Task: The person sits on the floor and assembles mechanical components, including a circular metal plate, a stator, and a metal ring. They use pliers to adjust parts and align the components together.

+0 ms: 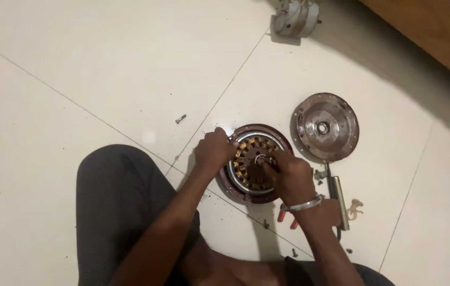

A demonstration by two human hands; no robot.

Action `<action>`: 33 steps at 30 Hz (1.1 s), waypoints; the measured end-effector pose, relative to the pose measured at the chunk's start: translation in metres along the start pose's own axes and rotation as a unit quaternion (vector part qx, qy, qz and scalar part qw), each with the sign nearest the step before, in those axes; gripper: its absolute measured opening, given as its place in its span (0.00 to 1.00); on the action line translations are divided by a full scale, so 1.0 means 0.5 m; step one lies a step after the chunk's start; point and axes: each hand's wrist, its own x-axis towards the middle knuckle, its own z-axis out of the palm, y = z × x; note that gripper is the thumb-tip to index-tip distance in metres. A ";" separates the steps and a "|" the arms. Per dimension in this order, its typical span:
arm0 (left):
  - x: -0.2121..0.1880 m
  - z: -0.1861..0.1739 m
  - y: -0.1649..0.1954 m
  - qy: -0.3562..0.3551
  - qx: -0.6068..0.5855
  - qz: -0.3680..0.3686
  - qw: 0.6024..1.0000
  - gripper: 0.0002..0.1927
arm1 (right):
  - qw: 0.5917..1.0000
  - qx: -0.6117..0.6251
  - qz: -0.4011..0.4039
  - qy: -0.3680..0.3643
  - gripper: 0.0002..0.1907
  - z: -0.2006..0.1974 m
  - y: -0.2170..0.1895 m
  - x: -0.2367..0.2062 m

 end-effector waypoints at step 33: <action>-0.003 -0.010 -0.003 -0.004 -0.013 -0.013 1.000 0.22 | 0.973 0.204 0.083 -0.074 0.27 0.007 0.011 0.001</action>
